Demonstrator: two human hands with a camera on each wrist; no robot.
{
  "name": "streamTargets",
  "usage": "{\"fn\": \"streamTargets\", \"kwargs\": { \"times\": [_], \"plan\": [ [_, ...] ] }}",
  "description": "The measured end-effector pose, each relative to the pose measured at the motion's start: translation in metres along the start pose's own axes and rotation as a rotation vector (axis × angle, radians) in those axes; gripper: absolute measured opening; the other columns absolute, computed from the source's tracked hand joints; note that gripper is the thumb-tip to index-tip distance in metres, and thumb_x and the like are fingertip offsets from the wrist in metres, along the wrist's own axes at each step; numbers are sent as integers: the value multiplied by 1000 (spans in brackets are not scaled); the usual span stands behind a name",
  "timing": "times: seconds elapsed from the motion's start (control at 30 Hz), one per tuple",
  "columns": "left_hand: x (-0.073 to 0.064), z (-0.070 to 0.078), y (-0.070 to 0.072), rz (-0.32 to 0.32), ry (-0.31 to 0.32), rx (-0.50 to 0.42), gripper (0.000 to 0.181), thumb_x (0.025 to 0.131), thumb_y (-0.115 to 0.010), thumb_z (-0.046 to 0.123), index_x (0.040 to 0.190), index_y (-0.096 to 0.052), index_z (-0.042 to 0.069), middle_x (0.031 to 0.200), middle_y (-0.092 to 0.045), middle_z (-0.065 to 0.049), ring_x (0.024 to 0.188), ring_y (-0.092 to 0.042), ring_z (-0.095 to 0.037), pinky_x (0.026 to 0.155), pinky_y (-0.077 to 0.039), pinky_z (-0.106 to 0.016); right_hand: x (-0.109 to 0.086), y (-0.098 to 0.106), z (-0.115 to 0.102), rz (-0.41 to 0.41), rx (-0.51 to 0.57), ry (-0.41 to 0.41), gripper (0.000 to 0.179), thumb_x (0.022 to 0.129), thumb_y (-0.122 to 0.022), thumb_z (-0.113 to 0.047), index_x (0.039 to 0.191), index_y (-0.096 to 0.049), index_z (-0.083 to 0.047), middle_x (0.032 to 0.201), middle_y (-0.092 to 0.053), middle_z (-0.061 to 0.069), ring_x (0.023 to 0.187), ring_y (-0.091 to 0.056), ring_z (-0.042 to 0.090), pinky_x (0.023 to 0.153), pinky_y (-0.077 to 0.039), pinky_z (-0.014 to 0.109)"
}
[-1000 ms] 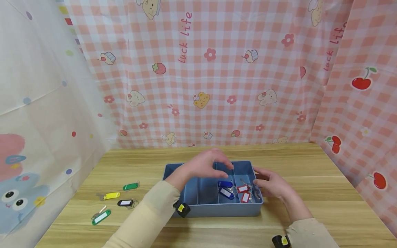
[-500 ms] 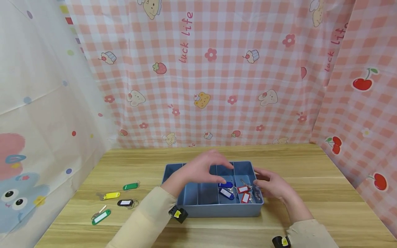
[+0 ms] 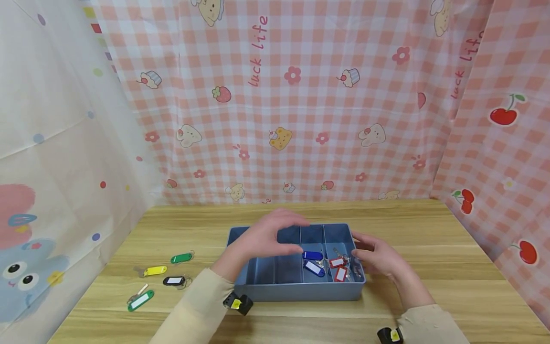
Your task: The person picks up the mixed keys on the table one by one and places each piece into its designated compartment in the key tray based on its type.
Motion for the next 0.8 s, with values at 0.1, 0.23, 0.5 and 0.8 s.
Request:
{"fn": "streamTargets", "kwargs": {
  "times": [0.1, 0.23, 0.5, 0.8],
  "plan": [
    [-6, -2, 7, 47, 11, 24, 55, 88, -77, 34, 136, -60, 14, 136, -59, 1, 129, -48, -17, 109, -35, -34, 0, 0, 0, -1, -3, -6, 66, 98, -59, -9, 152, -23, 8, 146, -32, 39, 124, -48, 48, 90, -51, 54],
    [-13, -3, 16, 112, 14, 35, 57, 86, -79, 33, 135, -60, 13, 134, -61, 0, 127, -50, -18, 108, -37, -36, -1, 1, 1, 4, -16, -18, 66, 99, -59, -10, 152, -24, 6, 147, -32, 39, 125, -47, 49, 90, -51, 54],
    [-30, -7, 33, 237, 11, 68, 57, 85, -79, 32, 134, -61, 11, 132, -63, -2, 123, -54, -19, 109, -36, -41, -1, 0, -2, 7, -12, 6, 65, 97, -59, -8, 150, -25, 10, 144, -33, 41, 122, -49, 48, 88, -51, 55],
    [-52, -14, 53, 329, 55, 160, 59, 83, -82, 32, 134, -61, 11, 129, -64, -3, 123, -53, -22, 106, -39, -45, 1, -1, -1, -6, 7, 20, 65, 98, -57, -6, 150, -22, 11, 144, -33, 41, 121, -51, 46, 87, -52, 55]
  ]
}}
Point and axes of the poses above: each hand's wrist, its own x-axis towards the middle knuckle, its own y-axis out of the back of the hand, z = x × y, the point moved 9 cm from there along x, towards the middle knuckle
